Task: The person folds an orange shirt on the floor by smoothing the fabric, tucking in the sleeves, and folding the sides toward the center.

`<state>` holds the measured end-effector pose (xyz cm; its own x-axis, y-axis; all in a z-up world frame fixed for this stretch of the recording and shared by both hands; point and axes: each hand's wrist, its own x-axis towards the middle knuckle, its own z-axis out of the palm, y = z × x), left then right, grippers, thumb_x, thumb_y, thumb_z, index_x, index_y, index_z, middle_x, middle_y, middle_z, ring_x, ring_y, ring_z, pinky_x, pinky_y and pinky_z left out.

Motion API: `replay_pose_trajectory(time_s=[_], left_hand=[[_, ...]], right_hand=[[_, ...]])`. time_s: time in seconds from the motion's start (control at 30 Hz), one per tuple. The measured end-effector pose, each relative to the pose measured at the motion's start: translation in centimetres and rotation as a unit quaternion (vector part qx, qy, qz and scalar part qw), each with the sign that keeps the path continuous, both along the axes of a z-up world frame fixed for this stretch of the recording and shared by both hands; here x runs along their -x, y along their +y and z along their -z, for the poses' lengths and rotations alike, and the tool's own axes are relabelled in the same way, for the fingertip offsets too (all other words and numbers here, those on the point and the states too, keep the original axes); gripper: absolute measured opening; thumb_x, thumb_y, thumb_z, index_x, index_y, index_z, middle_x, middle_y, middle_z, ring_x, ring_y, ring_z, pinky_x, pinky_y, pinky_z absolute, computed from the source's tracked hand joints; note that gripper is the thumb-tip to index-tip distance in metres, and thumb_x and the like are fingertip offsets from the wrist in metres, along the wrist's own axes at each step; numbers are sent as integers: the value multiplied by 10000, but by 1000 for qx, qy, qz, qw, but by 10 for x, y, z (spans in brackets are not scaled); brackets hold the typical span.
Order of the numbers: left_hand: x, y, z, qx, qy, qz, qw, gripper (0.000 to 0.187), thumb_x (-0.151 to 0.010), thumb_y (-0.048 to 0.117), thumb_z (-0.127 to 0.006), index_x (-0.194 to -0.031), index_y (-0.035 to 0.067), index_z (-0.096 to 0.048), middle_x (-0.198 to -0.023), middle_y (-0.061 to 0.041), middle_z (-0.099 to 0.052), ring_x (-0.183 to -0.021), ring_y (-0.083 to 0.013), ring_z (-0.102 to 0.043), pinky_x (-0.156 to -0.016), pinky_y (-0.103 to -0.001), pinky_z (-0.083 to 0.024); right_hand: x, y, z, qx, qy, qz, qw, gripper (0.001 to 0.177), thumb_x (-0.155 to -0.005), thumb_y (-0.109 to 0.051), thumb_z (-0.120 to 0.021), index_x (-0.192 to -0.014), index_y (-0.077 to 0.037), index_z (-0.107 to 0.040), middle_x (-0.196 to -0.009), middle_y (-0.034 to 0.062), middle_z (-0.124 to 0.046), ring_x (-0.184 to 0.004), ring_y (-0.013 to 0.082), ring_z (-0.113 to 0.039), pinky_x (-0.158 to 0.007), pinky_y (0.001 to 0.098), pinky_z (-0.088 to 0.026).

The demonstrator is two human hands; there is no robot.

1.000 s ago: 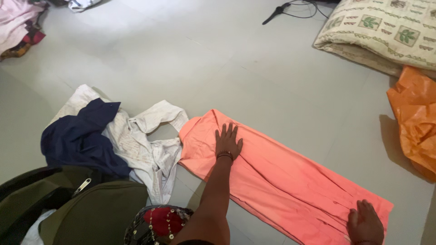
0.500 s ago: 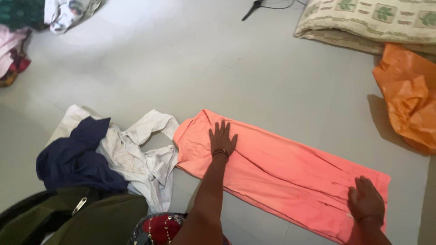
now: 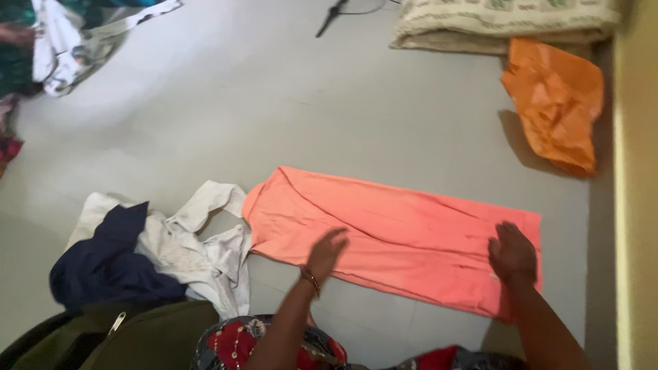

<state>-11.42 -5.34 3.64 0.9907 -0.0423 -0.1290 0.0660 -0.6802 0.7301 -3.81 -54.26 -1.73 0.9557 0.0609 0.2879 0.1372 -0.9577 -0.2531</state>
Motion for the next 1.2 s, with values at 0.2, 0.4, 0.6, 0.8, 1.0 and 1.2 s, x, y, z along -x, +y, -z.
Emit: replay_pose_trajectory(time_s=[0.2,0.4,0.6,0.8,1.0,1.2], left_hand=[[33,-57,-15,-277,148,230,921,803,-917,407,-695,-1613,224,-337,-1675,-145,-214,-1504,-402,-196,-1135,-524,-229],[13,-8,60,-205,70,94,972,385,-951,369,-632,-1217,94,-679,-1281,-123,-633,-1245,-322,-570,-1057,-449,-483],[2,0,90,-167,30,118,978,465,-907,405,-659,-1237,76,-667,-1256,-149,-626,-1221,-344,-553,-1040,-464,-470],[-12,-16,18,-255,151,165,941,482,-950,443,-607,-1334,152,-599,-1343,-91,-596,-1291,-326,-511,-1052,-498,-462],[-17,-31,-5,-272,169,129,938,467,-943,430,-635,-1334,182,-571,-1358,-28,-600,-1319,-267,-502,-1067,-535,-421],[-18,-36,-2,-315,155,127,928,433,-943,427,-643,-1292,176,-589,-1282,-39,-634,-1263,-278,-546,-1011,-514,-463]], right_hand=[[5,-1,3,6,2,-6,1000,492,-965,-235,-552,-1371,36,-620,-1479,231,-567,-1397,388,-499,-1167,469,-390],[46,-7,7,-3,6,41,999,471,-980,-240,-569,-1354,40,-629,-1413,209,-588,-1326,358,-511,-1101,457,-404],[68,-72,-27,-394,37,230,889,368,-1006,-244,-648,-1286,-9,-692,-1188,83,-708,-1071,220,-641,-943,372,-504],[115,-77,-18,-252,304,307,866,568,-933,-402,-704,-1314,16,-650,-1211,167,-697,-1078,302,-674,-929,404,-529],[86,-75,8,-185,333,292,878,720,-877,-552,-708,-1228,77,-716,-1177,267,-749,-1075,380,-734,-944,454,-554],[45,-82,24,-271,323,294,858,764,-776,-535,-812,-1171,113,-723,-1161,287,-742,-1038,376,-710,-890,462,-550]])
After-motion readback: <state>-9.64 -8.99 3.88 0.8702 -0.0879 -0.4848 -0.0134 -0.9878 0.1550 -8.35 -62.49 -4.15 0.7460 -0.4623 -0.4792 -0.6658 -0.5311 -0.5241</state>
